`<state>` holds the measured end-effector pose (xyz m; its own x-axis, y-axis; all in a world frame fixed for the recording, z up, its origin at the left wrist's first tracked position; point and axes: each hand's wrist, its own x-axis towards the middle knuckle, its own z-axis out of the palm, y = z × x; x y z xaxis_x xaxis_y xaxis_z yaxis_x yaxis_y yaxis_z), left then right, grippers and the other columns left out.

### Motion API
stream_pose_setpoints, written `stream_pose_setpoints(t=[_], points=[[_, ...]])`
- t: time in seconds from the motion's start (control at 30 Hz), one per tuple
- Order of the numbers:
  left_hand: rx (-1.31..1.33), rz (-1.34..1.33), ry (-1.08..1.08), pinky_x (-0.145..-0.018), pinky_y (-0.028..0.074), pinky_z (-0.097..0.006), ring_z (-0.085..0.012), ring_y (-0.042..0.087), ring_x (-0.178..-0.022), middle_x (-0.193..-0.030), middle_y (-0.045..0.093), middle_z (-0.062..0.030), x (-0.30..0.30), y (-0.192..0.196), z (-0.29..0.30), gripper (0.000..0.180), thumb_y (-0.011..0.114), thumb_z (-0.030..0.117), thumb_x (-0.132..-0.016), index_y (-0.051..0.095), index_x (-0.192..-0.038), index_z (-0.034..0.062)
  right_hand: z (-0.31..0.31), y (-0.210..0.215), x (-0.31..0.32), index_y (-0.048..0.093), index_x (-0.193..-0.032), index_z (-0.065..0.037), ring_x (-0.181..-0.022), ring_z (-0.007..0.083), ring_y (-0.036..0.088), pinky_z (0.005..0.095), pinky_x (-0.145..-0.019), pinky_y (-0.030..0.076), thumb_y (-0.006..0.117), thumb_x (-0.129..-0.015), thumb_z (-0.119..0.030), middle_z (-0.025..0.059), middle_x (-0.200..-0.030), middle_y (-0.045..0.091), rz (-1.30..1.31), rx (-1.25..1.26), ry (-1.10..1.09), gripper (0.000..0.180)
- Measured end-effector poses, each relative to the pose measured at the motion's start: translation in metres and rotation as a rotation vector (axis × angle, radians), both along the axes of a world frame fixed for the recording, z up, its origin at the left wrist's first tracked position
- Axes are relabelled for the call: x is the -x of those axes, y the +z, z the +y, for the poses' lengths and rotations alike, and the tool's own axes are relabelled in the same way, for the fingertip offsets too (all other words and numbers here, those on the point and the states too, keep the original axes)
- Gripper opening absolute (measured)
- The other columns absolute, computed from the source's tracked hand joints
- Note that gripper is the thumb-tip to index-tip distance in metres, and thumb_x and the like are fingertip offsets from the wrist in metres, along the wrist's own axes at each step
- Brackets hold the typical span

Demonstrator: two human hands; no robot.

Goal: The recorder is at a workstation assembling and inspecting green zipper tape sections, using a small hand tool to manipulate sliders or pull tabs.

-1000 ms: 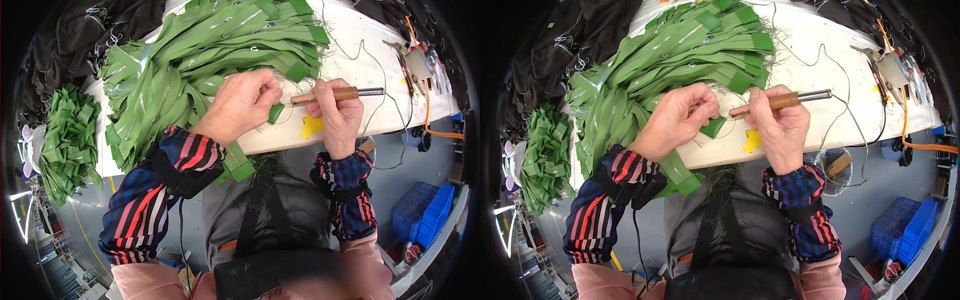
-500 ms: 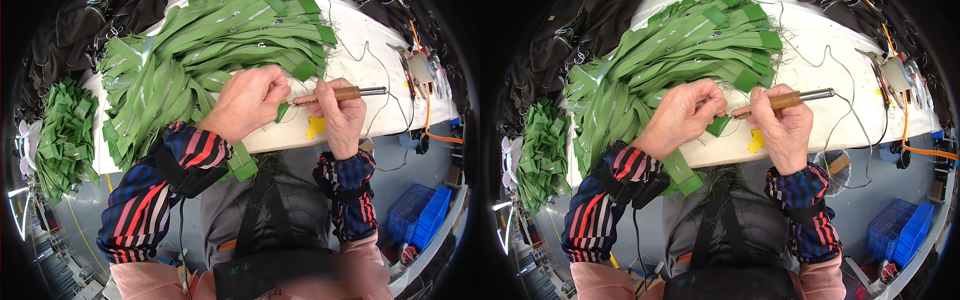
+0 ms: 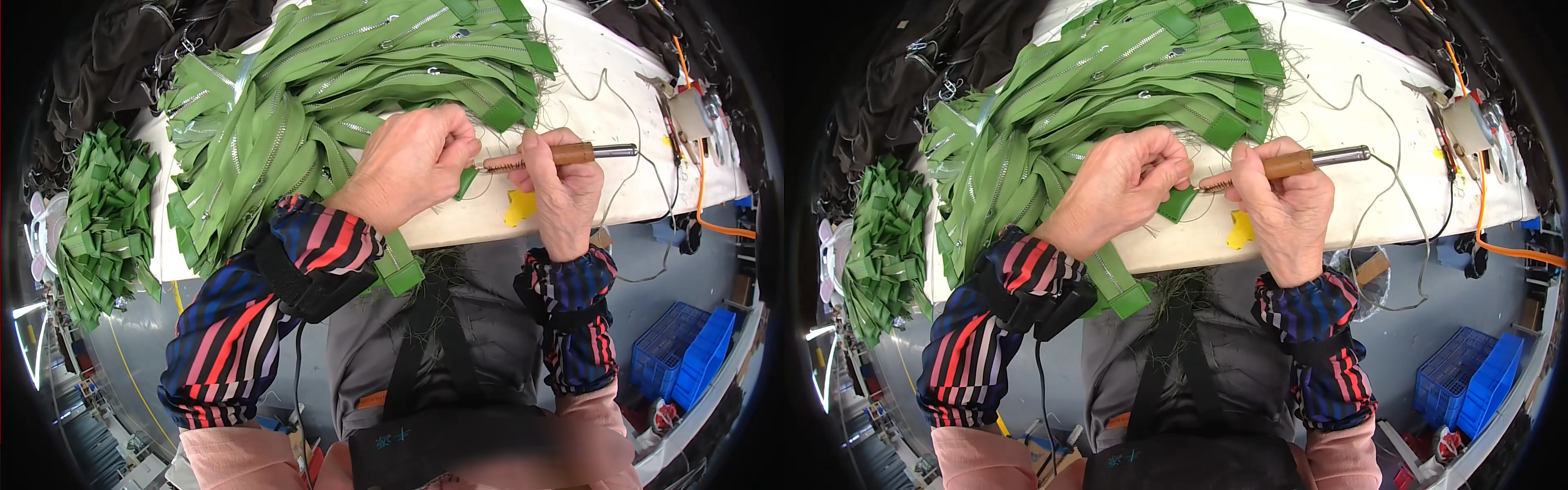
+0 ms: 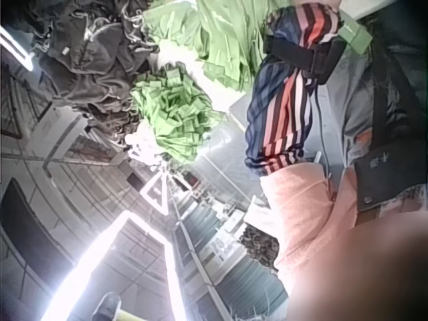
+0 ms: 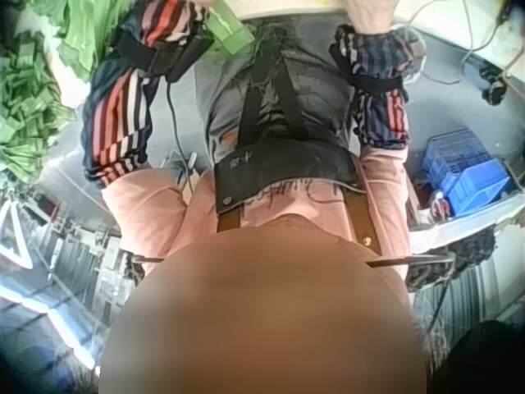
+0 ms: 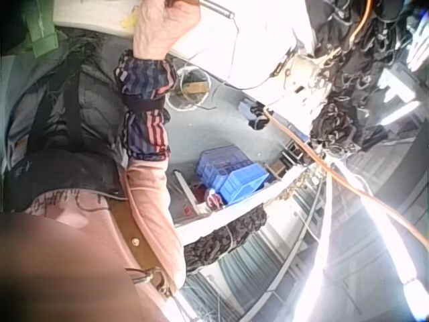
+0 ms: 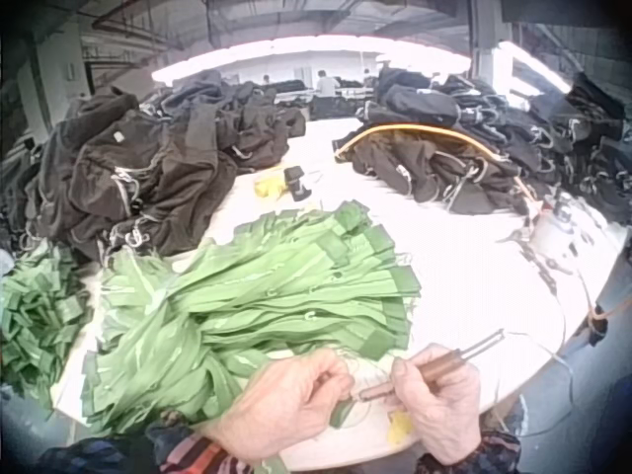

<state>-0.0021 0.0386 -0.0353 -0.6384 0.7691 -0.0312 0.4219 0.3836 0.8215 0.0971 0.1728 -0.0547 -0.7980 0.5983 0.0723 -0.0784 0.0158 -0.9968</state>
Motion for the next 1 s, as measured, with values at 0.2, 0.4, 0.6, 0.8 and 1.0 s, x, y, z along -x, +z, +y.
stream_pose_setpoints(t=[0.2,0.4,0.6,0.8,1.0], points=[[-0.088,0.026,0.046,-0.056,0.044,-0.038,-0.0304,0.057,-0.058,-0.061,0.058,-0.0132,0.000,-0.003,0.002,0.011,0.053,0.013,-0.077,0.056,-0.074,0.0024,0.001,-0.001,0.000,0.056,-0.075,-0.002,-0.051,0.0047,0.052,0.0168,-0.047,0.039,0.062,-0.081,-0.011,0.0008,-0.060,0.055,-0.001,0.015,0.000,0.013],[0.123,-0.035,-0.289,-0.060,0.041,-0.023,-0.0070,0.049,-0.067,-0.071,0.055,-0.0024,0.002,0.024,-0.027,0.010,0.050,0.005,-0.083,0.056,-0.089,0.0003,0.002,-0.002,-0.003,0.055,-0.077,0.000,-0.051,0.0074,0.054,0.0183,-0.047,0.043,0.057,-0.085,-0.012,0.0028,-0.061,0.055,0.095,0.048,-0.124,0.015],[0.249,0.772,-0.242,-0.083,0.039,-0.036,-0.0293,0.049,-0.096,-0.103,0.052,-0.0119,0.011,0.029,-0.032,0.029,0.058,0.007,-0.074,0.053,-0.103,0.0015,0.005,-0.004,-0.006,0.053,-0.080,0.001,-0.050,0.0093,0.054,0.0210,-0.047,0.047,0.054,-0.088,-0.017,0.0061,-0.067,0.056,0.235,0.179,-0.255,0.020],[0.428,0.566,-0.282,-0.079,0.039,-0.039,-0.0294,0.050,-0.089,-0.093,0.053,-0.0128,0.017,0.032,-0.032,0.020,0.058,0.008,-0.075,0.051,-0.092,0.0012,0.006,-0.005,-0.006,0.052,-0.079,0.001,-0.049,0.0082,0.052,0.0213,-0.048,0.047,0.054,-0.088,-0.017,0.0059,-0.065,0.056,0.259,0.229,-0.256,0.020],[0.271,0.733,-0.229,-0.075,0.040,-0.037,-0.0306,0.052,-0.083,-0.080,0.055,-0.0127,0.020,0.030,-0.033,0.017,0.060,0.011,-0.074,0.051,-0.085,0.0018,0.009,0.000,-0.007,0.052,-0.077,0.000,-0.047,0.0086,0.051,0.0211,-0.047,0.046,0.054,-0.088,-0.017,0.0056,-0.064,0.055,0.298,0.310,-0.239,0.020]])
